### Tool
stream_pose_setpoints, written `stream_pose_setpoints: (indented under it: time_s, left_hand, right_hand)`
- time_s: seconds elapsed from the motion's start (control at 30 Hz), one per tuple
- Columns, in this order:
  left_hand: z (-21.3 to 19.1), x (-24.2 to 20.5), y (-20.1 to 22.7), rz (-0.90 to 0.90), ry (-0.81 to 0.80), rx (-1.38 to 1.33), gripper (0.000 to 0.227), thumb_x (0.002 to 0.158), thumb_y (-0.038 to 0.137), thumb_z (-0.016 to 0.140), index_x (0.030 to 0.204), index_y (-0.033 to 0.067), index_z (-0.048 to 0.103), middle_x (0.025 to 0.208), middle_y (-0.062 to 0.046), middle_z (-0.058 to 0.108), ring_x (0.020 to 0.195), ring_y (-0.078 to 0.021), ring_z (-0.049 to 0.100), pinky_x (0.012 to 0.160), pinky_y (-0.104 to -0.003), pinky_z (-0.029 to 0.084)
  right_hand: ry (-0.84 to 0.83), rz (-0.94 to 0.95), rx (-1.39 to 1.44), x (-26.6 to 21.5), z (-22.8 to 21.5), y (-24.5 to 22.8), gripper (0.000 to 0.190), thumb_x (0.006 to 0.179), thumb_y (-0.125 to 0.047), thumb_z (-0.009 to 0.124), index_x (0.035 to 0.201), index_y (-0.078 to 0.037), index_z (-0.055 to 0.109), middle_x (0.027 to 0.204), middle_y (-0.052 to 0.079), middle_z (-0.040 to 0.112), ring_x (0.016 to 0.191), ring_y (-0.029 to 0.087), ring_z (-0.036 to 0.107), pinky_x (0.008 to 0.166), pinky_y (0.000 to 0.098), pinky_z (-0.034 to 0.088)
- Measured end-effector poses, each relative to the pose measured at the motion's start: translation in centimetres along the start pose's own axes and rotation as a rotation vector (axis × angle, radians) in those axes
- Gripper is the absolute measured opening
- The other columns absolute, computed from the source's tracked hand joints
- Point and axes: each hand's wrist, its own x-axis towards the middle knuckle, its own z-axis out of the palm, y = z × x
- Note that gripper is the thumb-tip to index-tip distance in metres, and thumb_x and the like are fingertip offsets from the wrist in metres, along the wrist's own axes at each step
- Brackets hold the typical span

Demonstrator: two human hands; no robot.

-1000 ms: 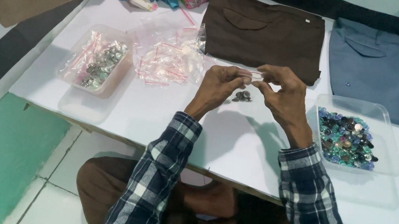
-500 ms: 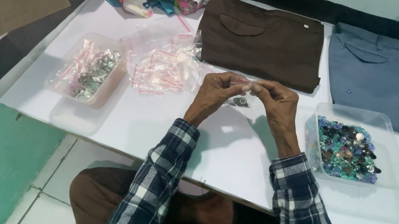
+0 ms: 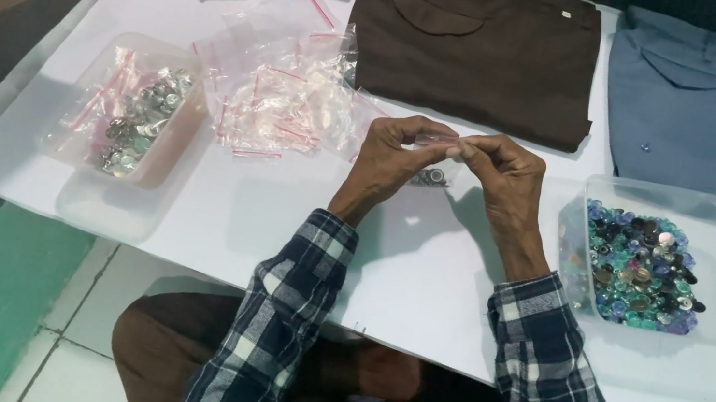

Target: The person picks small, colorful buttons from a clear plastic container and places them into small zip-lock bags. They handle the buttons and bags by hand, occasionally placing a few buttons on the table before bagging them.

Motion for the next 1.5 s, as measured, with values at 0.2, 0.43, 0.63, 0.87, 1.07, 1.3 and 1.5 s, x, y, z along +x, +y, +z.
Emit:
stream_pose_setpoints:
  time_s: [0.2, 0.43, 0.63, 0.87, 1.07, 1.3, 1.5]
  left_hand:
    - [0.1, -0.3, 0.3, -0.013, -0.021, -0.028, 0.02, 0.084, 0.016, 0.085, 0.103, 0.016, 0.08, 0.093, -0.006, 0.079, 0.095, -0.0106, 0.072, 0.086, -0.027, 0.058]
    - [0.3, -0.2, 0.8, -0.04, -0.01, -0.047, 0.02, 0.084, 0.018, 0.085, 0.102, 0.0149, 0.08, 0.09, -0.007, 0.079, 0.088, -0.0085, 0.071, 0.08, -0.024, 0.06]
    - [0.7, -0.2, 0.4, -0.032, 0.018, -0.057, 0.017, 0.084, 0.017, 0.085, 0.1, 0.0124, 0.08, 0.087, -0.008, 0.078, 0.085, -0.0077, 0.068, 0.077, -0.025, 0.06]
    - [0.3, 0.2, -0.2, -0.095, 0.118, -0.094, 0.016, 0.084, 0.022, 0.085, 0.097, 0.0153, 0.08, 0.073, -0.006, 0.076, 0.072, -0.0073, 0.072, 0.066, -0.019, 0.056]
    - [-0.7, 0.1, 1.3, -0.117, 0.279, -0.15, 0.019, 0.086, 0.024, 0.083, 0.102, 0.0141, 0.079, 0.075, -0.004, 0.075, 0.071, -0.0021, 0.065, 0.064, -0.018, 0.056]
    - [-0.6, 0.1, -0.4, -0.109, 0.375, -0.178, 0.021, 0.086, 0.025, 0.08, 0.102, 0.0126, 0.077, 0.078, -0.006, 0.074, 0.073, -0.0085, 0.07, 0.061, -0.021, 0.062]
    - [-0.7, 0.4, -1.9, -0.129, 0.339, -0.429, 0.021, 0.089, 0.02, 0.078, 0.105, 0.0075, 0.072, 0.089, -0.012, 0.075, 0.079, -0.0178, 0.075, 0.065, -0.026, 0.066]
  right_hand:
    - [0.015, -0.007, 0.007, -0.2, 0.0, -0.2, 0.006, 0.098, -0.012, 0.074, 0.101, -0.008, 0.077, 0.081, 0.007, 0.072, 0.082, 0.006, 0.058, 0.079, 0.0247, 0.05]
    - [0.016, -0.033, 0.033, -0.1, -0.1, 0.8, 0.007, 0.099, -0.013, 0.073, 0.102, -0.007, 0.077, 0.081, 0.007, 0.071, 0.083, 0.007, 0.061, 0.081, 0.0262, 0.053]
    - [0.046, -0.016, 0.084, -0.2, 0.0, 1.2, 0.013, 0.102, -0.015, 0.069, 0.106, -0.005, 0.074, 0.089, 0.009, 0.074, 0.091, 0.013, 0.068, 0.088, 0.0318, 0.058]
    - [-0.025, 0.008, 0.011, -0.1, 0.4, 0.8, 0.033, 0.103, -0.025, 0.068, 0.127, -0.002, 0.065, 0.101, 0.013, 0.071, 0.094, 0.017, 0.069, 0.083, 0.0334, 0.061]
    - [-0.23, 0.127, -0.128, -0.2, 0.3, 0.0, 0.029, 0.098, -0.022, 0.071, 0.117, -0.001, 0.07, 0.099, 0.019, 0.072, 0.093, 0.026, 0.071, 0.079, 0.0419, 0.062]
    - [-0.204, 0.127, -0.078, 0.1, -0.9, 4.1, 0.014, 0.1, -0.014, 0.072, 0.103, -0.001, 0.075, 0.089, 0.017, 0.073, 0.09, 0.023, 0.073, 0.079, 0.0374, 0.061]
    - [-0.184, 0.121, -0.038, -0.3, 0.3, 1.5, 0.017, 0.105, -0.013, 0.067, 0.105, 0.004, 0.07, 0.087, 0.018, 0.069, 0.09, 0.024, 0.071, 0.076, 0.0409, 0.063]
